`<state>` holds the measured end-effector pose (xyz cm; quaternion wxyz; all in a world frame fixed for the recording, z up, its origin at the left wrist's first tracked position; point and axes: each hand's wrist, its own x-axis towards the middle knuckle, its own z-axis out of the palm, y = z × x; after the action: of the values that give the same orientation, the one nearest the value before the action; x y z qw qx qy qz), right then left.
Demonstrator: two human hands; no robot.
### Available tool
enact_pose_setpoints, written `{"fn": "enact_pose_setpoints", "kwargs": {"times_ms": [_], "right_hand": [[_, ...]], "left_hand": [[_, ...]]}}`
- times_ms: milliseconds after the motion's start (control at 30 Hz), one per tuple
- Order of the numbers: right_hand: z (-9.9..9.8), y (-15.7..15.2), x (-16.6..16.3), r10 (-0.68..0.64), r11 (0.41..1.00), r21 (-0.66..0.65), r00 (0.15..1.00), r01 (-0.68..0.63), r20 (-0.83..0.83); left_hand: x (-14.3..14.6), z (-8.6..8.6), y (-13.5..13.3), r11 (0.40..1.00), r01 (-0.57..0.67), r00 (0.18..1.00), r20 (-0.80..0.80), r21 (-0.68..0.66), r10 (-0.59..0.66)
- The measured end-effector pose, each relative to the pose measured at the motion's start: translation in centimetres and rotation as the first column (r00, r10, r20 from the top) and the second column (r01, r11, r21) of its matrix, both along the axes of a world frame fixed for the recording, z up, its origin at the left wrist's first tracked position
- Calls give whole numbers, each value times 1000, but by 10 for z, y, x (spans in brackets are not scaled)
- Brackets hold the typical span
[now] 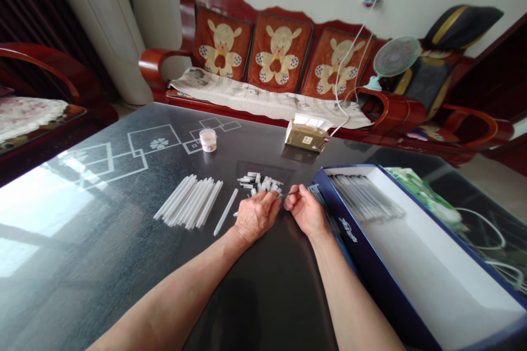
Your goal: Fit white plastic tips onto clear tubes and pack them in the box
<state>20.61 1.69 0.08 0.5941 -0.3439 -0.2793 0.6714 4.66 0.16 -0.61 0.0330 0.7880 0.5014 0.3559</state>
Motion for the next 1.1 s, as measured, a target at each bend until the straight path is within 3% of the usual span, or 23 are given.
{"fn": "enact_pose_setpoints", "kwargs": {"times_ms": [200, 433, 500, 600, 667, 733, 867, 967, 1100], "right_hand": [[0, 2, 1, -118, 993, 11, 993, 118, -2], [-6, -3, -2, -57, 988, 152, 960, 15, 276], [-4, -5, -4, -68, 976, 216, 902, -29, 426], [1, -10, -7, -128, 946, 306, 745, -107, 655], [3, -11, -9, -156, 934, 333, 687, -132, 710], [2, -9, -8, -175, 942, 329, 745, -63, 644], [-1, -1, -2, -262, 951, 237, 926, 199, 273], [0, 3, 1, -284, 953, 147, 948, 263, 143], [0, 4, -2, -301, 953, 84, 946, 292, 118]], "left_hand": [[0, 0, 0, 1000, 7, 1000, 23, 9, -8], [0, 4, -3, 998, 42, 997, -66, -46, -45], [0, 7, -3, 997, 44, 995, -82, -71, -50], [-1, 9, -4, 994, 0, 997, -75, -106, -8], [-1, 10, -5, 992, -25, 997, -69, -120, 17], [0, 9, -5, 991, -41, 997, -74, -125, 32], [2, 6, -4, 991, -74, 993, -103, -109, 63], [2, 2, -2, 998, -51, 995, -90, -37, 48], [1, -2, 1, 992, 8, 999, -52, 122, -2]]}}
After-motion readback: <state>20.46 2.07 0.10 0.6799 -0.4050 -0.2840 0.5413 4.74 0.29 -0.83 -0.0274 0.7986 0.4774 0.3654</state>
